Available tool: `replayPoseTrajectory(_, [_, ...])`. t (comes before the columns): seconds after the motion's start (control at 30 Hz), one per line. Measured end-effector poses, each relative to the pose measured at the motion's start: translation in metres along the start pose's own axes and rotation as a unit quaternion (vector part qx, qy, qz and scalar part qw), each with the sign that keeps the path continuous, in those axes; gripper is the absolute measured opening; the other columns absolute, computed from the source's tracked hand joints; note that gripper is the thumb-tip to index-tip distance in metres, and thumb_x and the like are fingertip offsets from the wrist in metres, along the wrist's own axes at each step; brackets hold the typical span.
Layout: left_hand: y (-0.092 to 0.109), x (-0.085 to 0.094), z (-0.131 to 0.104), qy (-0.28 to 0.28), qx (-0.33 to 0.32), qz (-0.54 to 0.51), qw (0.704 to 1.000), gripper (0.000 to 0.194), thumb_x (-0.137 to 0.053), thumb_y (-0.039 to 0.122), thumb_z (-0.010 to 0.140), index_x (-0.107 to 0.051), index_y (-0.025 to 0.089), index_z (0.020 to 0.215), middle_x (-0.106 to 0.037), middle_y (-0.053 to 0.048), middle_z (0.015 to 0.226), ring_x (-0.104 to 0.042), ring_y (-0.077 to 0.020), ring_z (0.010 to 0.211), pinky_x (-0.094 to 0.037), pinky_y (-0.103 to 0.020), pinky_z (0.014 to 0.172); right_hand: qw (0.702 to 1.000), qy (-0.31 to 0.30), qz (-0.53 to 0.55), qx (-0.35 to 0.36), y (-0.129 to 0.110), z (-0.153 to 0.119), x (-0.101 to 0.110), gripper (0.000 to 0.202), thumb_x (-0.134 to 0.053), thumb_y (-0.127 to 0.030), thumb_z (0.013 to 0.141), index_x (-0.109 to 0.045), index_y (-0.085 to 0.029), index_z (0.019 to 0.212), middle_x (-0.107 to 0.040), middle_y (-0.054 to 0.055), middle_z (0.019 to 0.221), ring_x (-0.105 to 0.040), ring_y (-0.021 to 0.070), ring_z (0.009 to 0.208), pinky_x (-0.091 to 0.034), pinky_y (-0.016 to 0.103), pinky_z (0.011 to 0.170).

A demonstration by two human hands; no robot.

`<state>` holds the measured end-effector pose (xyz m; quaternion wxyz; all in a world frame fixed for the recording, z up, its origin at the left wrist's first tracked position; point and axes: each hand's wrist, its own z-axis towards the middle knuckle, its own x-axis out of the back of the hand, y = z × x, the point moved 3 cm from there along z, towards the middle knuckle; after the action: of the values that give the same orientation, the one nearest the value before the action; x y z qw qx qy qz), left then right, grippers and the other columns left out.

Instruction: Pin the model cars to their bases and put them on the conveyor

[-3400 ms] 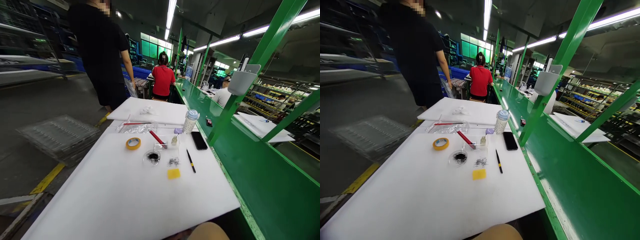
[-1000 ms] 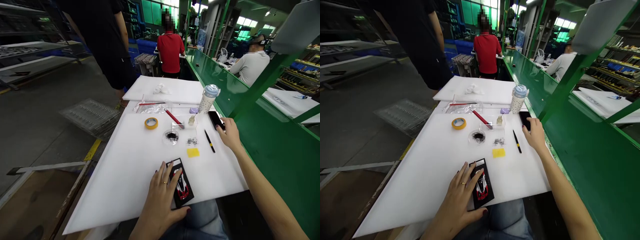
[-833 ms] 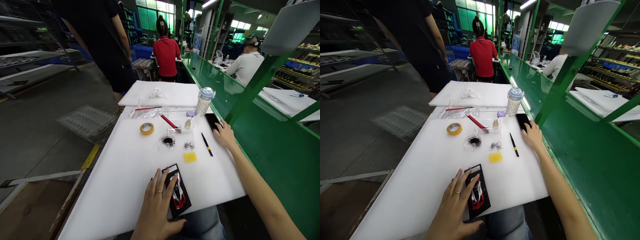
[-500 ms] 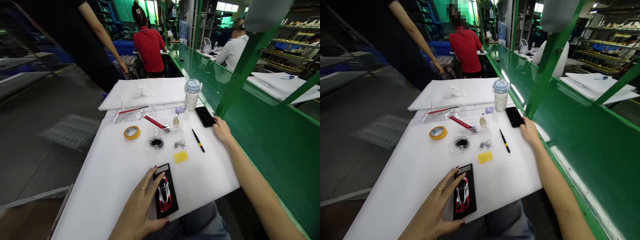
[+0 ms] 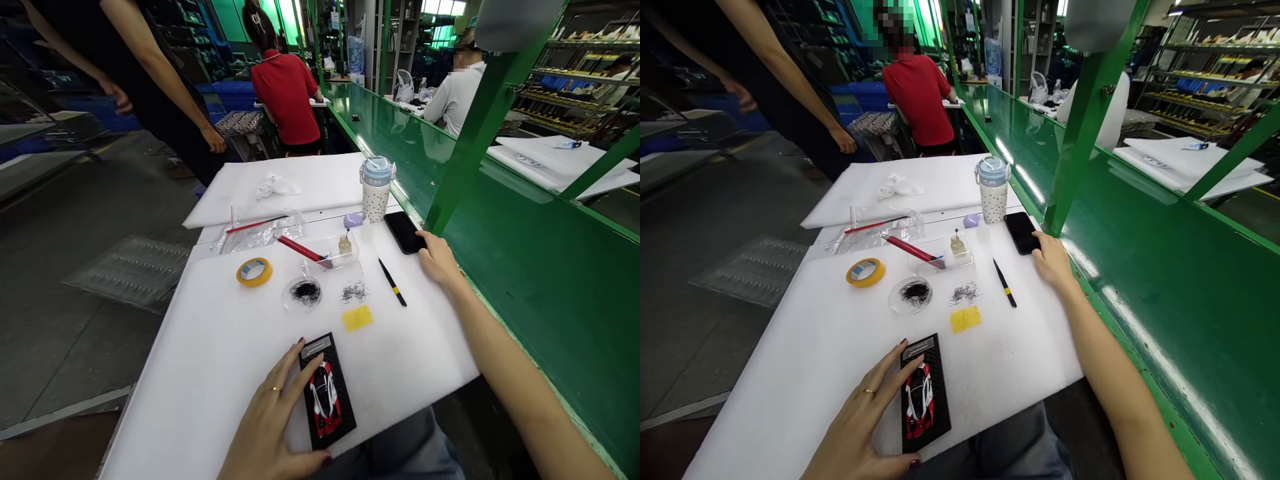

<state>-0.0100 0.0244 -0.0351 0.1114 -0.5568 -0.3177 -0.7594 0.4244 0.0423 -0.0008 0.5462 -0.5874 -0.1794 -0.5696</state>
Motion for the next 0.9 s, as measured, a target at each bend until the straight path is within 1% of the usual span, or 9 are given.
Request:
replayPoseTrajectory(0.07, [-0.001, -0.002, -0.001, -0.002, 0.004, 0.000, 1.000, 0.122, -0.087, 0.029, 0.048, -0.029, 0.033, 0.155, -0.020, -0.010, 0.168, -0.044, -0.0397, 0.141, -0.052, -0.051, 0.107, 1.000, 0.004, 0.003, -0.008, 0.001, 0.000, 0.001, 0.055, -0.039, -0.023, 0.087, -0.051, -0.015, 0.140, -0.062, 0.015, 0.135, -0.055, 0.0360, 0.122, -0.047, 0.055, 0.103])
replayPoseTrajectory(0.17, [-0.002, -0.004, -0.002, -0.008, 0.009, -0.002, 1.000, 0.120, -0.085, 0.027, 0.049, -0.029, 0.033, 0.155, -0.019, -0.009, 0.168, -0.043, -0.0392, 0.142, -0.051, -0.050, 0.108, 1.000, 0.002, 0.006, -0.009, 0.003, 0.000, 0.001, 0.053, -0.039, -0.023, 0.087, -0.054, -0.015, 0.136, -0.065, 0.016, 0.130, -0.056, 0.0361, 0.120, -0.048, 0.054, 0.101])
replayPoseTrajectory(0.37, [0.000, -0.001, 0.001, 0.004, -0.006, 0.003, 1.000, 0.120, -0.089, 0.033, 0.049, -0.031, 0.033, 0.154, -0.023, -0.011, 0.167, -0.046, -0.0404, 0.140, -0.054, -0.050, 0.104, 1.000, -0.006, 0.024, 0.015, 0.004, -0.002, 0.002, 0.049, -0.039, -0.022, 0.087, -0.059, -0.017, 0.132, -0.064, 0.012, 0.135, -0.054, 0.0348, 0.125, -0.045, 0.053, 0.107])
replayPoseTrajectory(0.53, [0.008, 0.005, 0.004, -0.003, 0.010, 0.020, 1.000, 0.119, -0.085, 0.027, 0.047, -0.030, 0.031, 0.152, -0.022, -0.013, 0.167, -0.051, -0.0397, 0.136, -0.057, -0.049, 0.100, 0.999, 0.006, 0.050, -0.009, 0.005, -0.001, 0.005, 0.062, -0.037, -0.022, 0.086, -0.042, -0.015, 0.148, -0.065, 0.017, 0.133, -0.061, 0.0342, 0.119, -0.050, 0.052, 0.098])
replayPoseTrajectory(0.67, [0.012, 0.006, 0.004, 0.012, -0.005, 0.019, 1.000, 0.115, -0.082, 0.028, 0.047, -0.032, 0.031, 0.151, -0.030, -0.012, 0.163, -0.052, -0.0382, 0.135, -0.058, -0.047, 0.099, 0.997, 0.020, 0.067, -0.019, 0.008, -0.002, 0.006, 0.061, -0.038, -0.022, 0.085, -0.044, -0.013, 0.145, -0.066, 0.019, 0.130, -0.062, 0.0341, 0.117, -0.050, 0.053, 0.098])
replayPoseTrajectory(0.73, [0.013, 0.006, 0.004, 0.024, -0.010, 0.019, 0.999, 0.114, -0.081, 0.029, 0.047, -0.034, 0.031, 0.150, -0.032, -0.011, 0.162, -0.053, -0.0381, 0.134, -0.058, -0.047, 0.098, 0.997, 0.031, 0.072, -0.018, 0.007, -0.003, 0.007, 0.060, -0.040, -0.022, 0.084, -0.046, -0.010, 0.142, -0.066, 0.021, 0.129, -0.062, 0.0357, 0.117, -0.049, 0.055, 0.098])
replayPoseTrajectory(0.83, [0.013, 0.006, 0.005, 0.045, -0.009, 0.019, 0.999, 0.113, -0.081, 0.030, 0.047, -0.035, 0.031, 0.150, -0.035, -0.011, 0.161, -0.053, -0.0387, 0.133, -0.058, -0.046, 0.098, 0.995, 0.061, 0.075, -0.001, -0.006, -0.002, 0.010, 0.053, -0.044, -0.021, 0.083, -0.055, -0.007, 0.133, -0.062, 0.025, 0.132, -0.056, 0.0393, 0.123, -0.043, 0.060, 0.103])
replayPoseTrajectory(0.87, [0.012, 0.006, 0.006, 0.051, -0.014, 0.018, 0.998, 0.113, -0.082, 0.032, 0.047, -0.035, 0.031, 0.150, -0.036, -0.012, 0.160, -0.053, -0.0389, 0.133, -0.058, -0.046, 0.098, 0.995, 0.067, 0.078, 0.012, -0.016, 0.000, 0.011, 0.047, -0.045, -0.020, 0.084, -0.060, -0.009, 0.126, -0.063, 0.024, 0.130, -0.055, 0.0390, 0.123, -0.041, 0.059, 0.104])
replayPoseTrajectory(0.9, [0.011, 0.006, 0.007, 0.056, -0.023, 0.016, 0.998, 0.113, -0.084, 0.036, 0.049, -0.035, 0.030, 0.151, -0.038, -0.012, 0.159, -0.053, -0.0392, 0.133, -0.058, -0.046, 0.098, 0.994, 0.064, 0.083, 0.030, -0.028, 0.002, 0.012, 0.039, -0.046, -0.020, 0.085, -0.065, -0.012, 0.118, -0.066, 0.021, 0.126, -0.057, 0.0369, 0.120, -0.042, 0.056, 0.104])
